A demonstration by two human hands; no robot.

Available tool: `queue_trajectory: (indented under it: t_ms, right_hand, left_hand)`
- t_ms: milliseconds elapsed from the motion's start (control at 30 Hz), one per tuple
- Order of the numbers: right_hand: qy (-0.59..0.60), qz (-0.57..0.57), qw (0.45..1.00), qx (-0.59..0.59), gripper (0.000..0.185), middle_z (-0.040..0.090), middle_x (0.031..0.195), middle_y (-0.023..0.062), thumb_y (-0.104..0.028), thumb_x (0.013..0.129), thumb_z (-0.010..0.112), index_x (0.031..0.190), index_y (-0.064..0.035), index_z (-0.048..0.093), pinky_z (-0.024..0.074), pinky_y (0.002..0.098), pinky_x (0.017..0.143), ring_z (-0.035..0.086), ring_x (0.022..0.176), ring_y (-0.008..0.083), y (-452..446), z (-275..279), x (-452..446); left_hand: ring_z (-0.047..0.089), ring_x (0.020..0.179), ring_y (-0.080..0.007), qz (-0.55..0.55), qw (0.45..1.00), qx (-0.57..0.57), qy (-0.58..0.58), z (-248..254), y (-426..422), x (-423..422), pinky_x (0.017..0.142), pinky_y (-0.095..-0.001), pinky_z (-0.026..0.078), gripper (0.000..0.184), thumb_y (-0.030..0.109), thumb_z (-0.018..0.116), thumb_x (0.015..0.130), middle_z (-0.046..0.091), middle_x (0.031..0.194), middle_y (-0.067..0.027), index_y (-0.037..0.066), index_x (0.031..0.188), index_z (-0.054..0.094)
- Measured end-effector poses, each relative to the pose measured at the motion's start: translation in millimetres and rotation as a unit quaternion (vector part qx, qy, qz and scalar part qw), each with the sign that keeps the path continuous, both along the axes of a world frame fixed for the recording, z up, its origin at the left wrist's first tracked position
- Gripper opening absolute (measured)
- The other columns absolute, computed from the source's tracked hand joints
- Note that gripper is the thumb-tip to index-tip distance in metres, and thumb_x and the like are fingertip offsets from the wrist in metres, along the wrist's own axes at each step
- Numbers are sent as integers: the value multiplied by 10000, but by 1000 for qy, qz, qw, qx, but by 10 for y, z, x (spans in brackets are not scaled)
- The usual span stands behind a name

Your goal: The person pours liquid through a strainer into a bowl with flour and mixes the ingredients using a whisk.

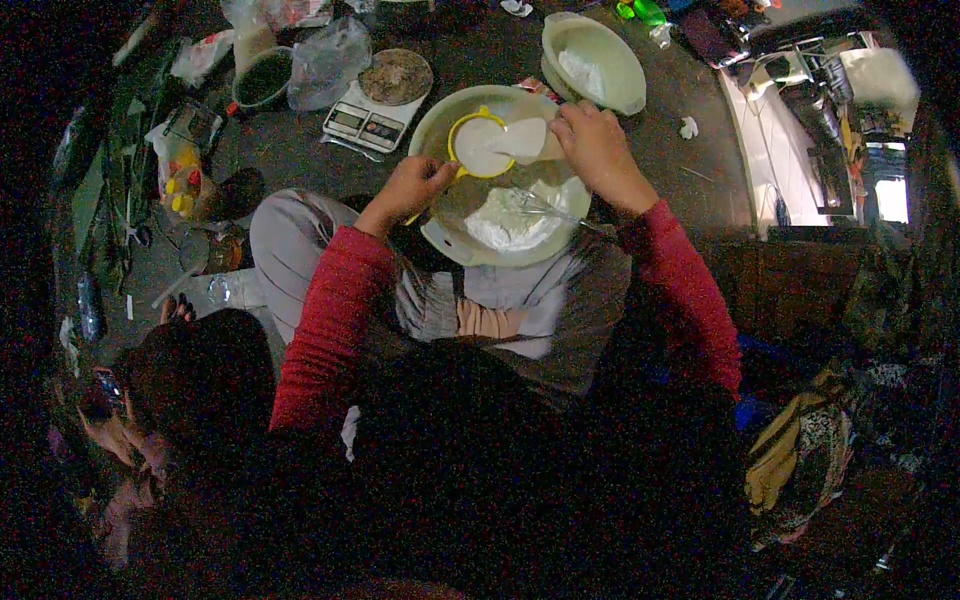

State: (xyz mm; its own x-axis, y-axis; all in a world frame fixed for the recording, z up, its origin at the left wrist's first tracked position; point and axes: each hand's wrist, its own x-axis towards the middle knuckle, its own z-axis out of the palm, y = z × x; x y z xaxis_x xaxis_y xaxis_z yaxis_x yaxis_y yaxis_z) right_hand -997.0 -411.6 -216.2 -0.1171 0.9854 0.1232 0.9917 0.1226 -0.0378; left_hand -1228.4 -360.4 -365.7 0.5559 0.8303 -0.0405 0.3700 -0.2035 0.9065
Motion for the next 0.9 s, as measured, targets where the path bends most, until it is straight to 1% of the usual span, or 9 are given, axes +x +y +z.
queue_trajectory:
  t_ms: [300, 400, 467, 533, 600, 667, 700, 767, 900]
  right_hand:
    - [18, 10, 999, 27, 221, 560, 878, 158, -234, 834, 490, 907, -38, 562, 412, 420, 739, 514, 830, 345, -9, 22, 7]
    - [99, -33, 994, -15, 249, 564, 855, 130, -236, 863, 475, 953, -14, 545, 422, 346, 712, 545, 772, 271, -13, 19, 197]
    - [250, -93, 961, -67, 276, 568, 854, 59, -275, 884, 450, 958, -29, 551, 419, 295, 691, 529, 740, 175, -38, -47, 405]
    - [297, -112, 946, -67, 277, 572, 819, 53, -282, 875, 458, 951, -40, 568, 427, 306, 666, 538, 731, 179, -81, -66, 553]
    - [343, -131, 928, -67, 277, 576, 784, 47, -289, 865, 467, 944, -51, 585, 436, 318, 640, 548, 723, 183, -120, -69, 748]
    - [451, -188, 865, -115, 230, 542, 818, -12, -280, 889, 445, 942, -87, 557, 396, 211, 614, 486, 672, 75, -161, -71, 1017]
    - [453, -191, 863, -115, 230, 542, 818, -12, -280, 889, 445, 942, -87, 557, 396, 211, 614, 486, 672, 75, -199, -88, 1178]
    - [538, -239, 806, -66, 234, 531, 803, -10, -286, 890, 444, 940, -81, 547, 394, 197, 597, 482, 656, 64, -268, -143, 1438]
    - [534, -334, 777, -15, 240, 535, 806, -22, -294, 885, 413, 959, -99, 530, 395, 201, 564, 504, 662, 89, -348, -332, 1660]
  left_hand:
    - [551, 496, -200, -2, 1000, -8, 13, 33, 2, 2, 512, -367, 434, 450, 378, 539, 819, 559, 537, -150, -45, 678, 596]
    - [546, 503, -193, -1, 1000, -28, 6, 24, -2, 6, 513, -362, 431, 451, 381, 537, 821, 567, 553, -147, -46, 689, 599]
    - [539, 503, -185, -2, 999, -39, 3, 20, -4, 13, 511, -356, 428, 453, 384, 537, 821, 567, 557, -143, -47, 695, 600]
    - [587, 512, -262, 17, 999, -49, 15, 29, 0, 24, 539, -368, 457, 434, 383, 545, 803, 556, 538, -171, -8, 623, 602]
    - [585, 509, -256, 23, 999, -44, 11, -50, 18, 45, 534, -364, 454, 435, 385, 544, 805, 557, 539, -166, -9, 630, 605]
    - [584, 506, -249, 28, 999, -41, 9, -88, 25, 50, 528, -360, 451, 435, 386, 544, 806, 558, 540, -162, -9, 636, 608]
    - [581, 503, -246, 22, 999, -41, -9, -72, 22, 42, 524, -357, 449, 431, 383, 540, 810, 559, 544, -161, -9, 648, 614]
    - [578, 500, -243, 14, 999, -42, -25, 0, 12, 27, 520, -354, 447, 427, 380, 536, 814, 561, 547, -159, -9, 659, 619]
    - [561, 484, -225, 7, 999, -28, 15, 138, 11, 14, 508, -343, 438, 423, 374, 524, 825, 561, 553, -158, -11, 681, 624]
